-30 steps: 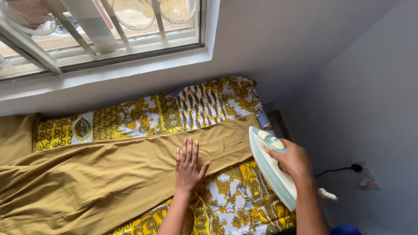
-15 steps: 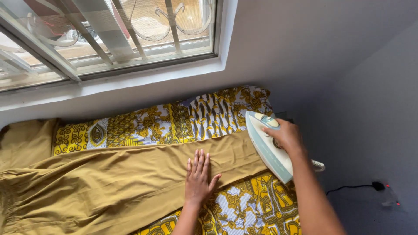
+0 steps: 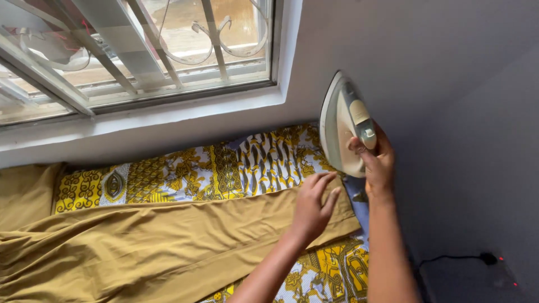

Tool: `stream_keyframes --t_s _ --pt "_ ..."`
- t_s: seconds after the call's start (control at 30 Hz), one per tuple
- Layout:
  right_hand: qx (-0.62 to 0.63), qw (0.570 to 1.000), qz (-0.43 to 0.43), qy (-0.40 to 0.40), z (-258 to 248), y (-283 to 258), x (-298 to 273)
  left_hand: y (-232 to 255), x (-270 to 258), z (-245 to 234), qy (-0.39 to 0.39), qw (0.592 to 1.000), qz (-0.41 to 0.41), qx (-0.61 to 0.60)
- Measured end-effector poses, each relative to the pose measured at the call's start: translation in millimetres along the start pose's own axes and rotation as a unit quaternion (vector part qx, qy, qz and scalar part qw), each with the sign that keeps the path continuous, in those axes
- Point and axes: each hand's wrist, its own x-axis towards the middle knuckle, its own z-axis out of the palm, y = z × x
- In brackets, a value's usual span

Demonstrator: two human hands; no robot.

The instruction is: Ironing and folding a pair of tan trousers on a bed.

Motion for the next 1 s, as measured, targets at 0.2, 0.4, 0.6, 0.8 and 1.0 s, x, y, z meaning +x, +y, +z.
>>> stream_keyframes --t_s 0.2,0.4,0.6,0.8,1.0 --pt "0.327 0.921 0.185 0.105 25 54 5 22 59 47 0.042 0.995 -0.041 -0.077" --pt "0.321 0.917 0.194 0.133 32 86 13 -26 65 66 0.055 0.991 -0.013 -0.119" --pt "0.300 0.920 0.201 0.154 26 126 22 -34 58 63 0.063 0.990 -0.052 -0.116" --pt "0.273 0.921 0.223 0.167 24 152 4 -46 52 56 0.066 0.990 -0.073 -0.097" --pt "0.264 0.922 0.220 0.176 38 156 7 -50 50 55 0.065 0.994 -0.059 -0.058"
